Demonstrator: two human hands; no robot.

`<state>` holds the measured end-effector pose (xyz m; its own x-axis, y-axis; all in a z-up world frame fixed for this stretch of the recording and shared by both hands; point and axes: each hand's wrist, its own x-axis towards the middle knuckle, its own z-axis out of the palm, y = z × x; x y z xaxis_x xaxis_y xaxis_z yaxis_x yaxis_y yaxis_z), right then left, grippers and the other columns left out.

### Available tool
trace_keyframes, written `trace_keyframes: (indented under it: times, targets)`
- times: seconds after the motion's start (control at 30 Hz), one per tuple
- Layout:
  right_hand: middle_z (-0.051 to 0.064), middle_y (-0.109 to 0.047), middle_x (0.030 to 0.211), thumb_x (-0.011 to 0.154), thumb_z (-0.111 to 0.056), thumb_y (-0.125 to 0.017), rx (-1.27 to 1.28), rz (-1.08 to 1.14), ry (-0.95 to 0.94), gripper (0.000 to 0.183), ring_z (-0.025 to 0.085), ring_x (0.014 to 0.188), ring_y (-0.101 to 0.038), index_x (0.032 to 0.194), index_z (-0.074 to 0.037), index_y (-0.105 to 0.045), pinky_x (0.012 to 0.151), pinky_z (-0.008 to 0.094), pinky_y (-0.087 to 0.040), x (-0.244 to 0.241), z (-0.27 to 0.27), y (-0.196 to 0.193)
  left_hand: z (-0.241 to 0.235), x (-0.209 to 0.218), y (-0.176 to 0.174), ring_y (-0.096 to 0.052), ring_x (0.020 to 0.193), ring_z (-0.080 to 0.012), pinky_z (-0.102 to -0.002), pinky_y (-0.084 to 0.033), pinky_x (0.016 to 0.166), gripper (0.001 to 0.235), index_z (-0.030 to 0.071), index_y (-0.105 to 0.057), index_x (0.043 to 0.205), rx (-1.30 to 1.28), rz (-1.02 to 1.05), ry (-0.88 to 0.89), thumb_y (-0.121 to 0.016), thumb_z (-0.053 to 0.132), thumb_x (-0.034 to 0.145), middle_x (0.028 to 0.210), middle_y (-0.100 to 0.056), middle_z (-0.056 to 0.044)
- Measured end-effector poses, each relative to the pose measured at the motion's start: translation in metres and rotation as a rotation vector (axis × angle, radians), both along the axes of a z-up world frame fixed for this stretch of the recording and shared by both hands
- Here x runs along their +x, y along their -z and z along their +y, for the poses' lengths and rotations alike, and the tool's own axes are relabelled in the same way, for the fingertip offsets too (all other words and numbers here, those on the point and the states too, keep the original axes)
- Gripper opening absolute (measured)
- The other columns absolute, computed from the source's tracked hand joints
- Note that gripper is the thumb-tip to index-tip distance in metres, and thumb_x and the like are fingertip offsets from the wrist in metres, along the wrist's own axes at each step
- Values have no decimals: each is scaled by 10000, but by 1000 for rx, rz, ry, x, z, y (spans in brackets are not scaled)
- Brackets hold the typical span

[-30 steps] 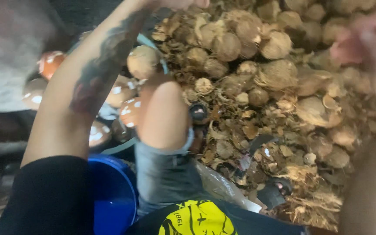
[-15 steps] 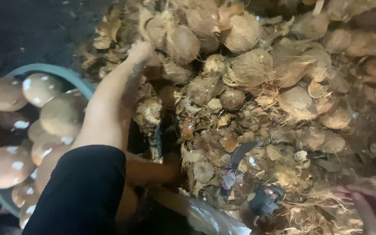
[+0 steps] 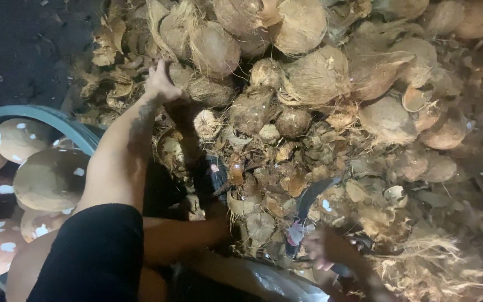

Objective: The person sits on the ground and uses a knife to peel the fibrous husk off coconuts. They hold the coconut in one hand and scrape away the husk with the knife, then place the peeled coconut into a nearby blue bucket.

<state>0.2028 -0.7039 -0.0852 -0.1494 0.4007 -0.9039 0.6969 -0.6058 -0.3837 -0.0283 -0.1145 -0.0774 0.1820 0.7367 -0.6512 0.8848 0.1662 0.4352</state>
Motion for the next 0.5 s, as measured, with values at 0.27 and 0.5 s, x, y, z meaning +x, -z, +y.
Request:
trace_keyframes:
  times: [0.27, 0.5]
  targets:
    - [25, -794, 1215, 919, -509, -686, -245, -378, 582, 564, 199, 877, -632, 1424, -262, -654, 805, 316, -556, -78, 44, -5, -18, -10, -30, -461, 1434, -353, -478, -477, 1173, 1194, 105, -230, 1655, -90, 29, -67, -941, 233, 703, 1611, -377, -186]
    - [211, -747, 1235, 825, -246, -623, 110, -385, 1056, 523, 422, 1187, -715, 1336, -152, -673, 1000, 538, -562, -75, 54, -82, -54, -32, -83, -619, 1291, -360, -537, -395, 1057, 808, 129, -662, 1253, -474, -223, -574, -767, 517, 553, 1351, -657, -98]
